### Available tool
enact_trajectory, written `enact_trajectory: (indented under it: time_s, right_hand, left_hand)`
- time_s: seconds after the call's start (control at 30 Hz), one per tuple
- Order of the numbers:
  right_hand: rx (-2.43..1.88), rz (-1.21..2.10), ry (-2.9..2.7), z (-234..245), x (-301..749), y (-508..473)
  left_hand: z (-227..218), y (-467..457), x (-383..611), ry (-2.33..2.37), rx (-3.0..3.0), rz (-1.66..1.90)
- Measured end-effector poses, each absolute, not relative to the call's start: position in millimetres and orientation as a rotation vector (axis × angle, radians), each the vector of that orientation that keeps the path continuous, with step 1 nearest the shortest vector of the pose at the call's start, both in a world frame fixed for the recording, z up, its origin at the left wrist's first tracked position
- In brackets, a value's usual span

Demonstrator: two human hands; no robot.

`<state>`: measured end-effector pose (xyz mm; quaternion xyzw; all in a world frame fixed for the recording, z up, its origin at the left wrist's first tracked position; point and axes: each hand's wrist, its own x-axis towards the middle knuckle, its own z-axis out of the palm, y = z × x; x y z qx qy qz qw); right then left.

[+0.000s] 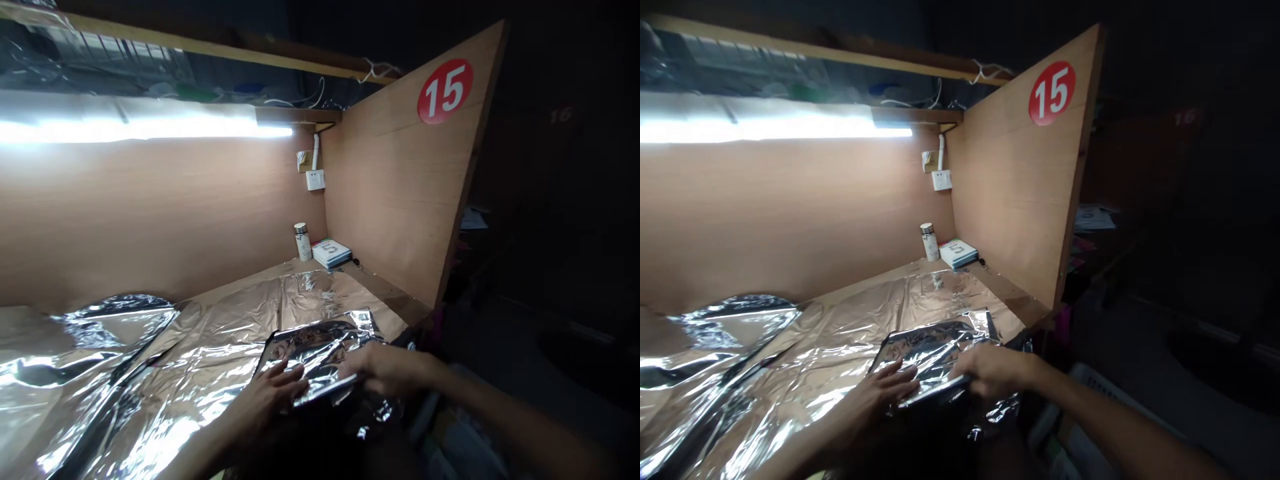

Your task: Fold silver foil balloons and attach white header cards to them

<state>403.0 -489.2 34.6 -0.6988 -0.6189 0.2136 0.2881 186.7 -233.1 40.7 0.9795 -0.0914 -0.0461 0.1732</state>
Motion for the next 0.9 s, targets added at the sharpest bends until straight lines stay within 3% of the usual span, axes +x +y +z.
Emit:
enact_trajectory:
  time_s: [0.1,0.2,0.4,0.73,0.9]
  right_hand:
    - [-1.811,0.860,-1.481,47.0,445.2,-467.8]
    - [-1.931,0.804,-1.309,43.0,477.1,-442.9]
    - [-2.107,0.714,-1.225,19.7,485.9,-422.5]
    - [-2.408,-0.152,-1.161,11.5,446.0,-422.3]
    - [-2.434,-0.153,-1.534,-16.9,441.5,-424.3]
  left_hand:
    - [58.4,-206.9,215.4,-0.040,2.725,-0.275]
    - [69.5,-179.2,254.2,0.236,2.802,-0.319]
    - [53.4,-201.5,297.1,0.209,3.005,0.039]
    - [-5.9,-239.8,305.8,0.104,3.024,0.020]
    - [9.2,-243.4,315.5,0.265,2.849,0.067]
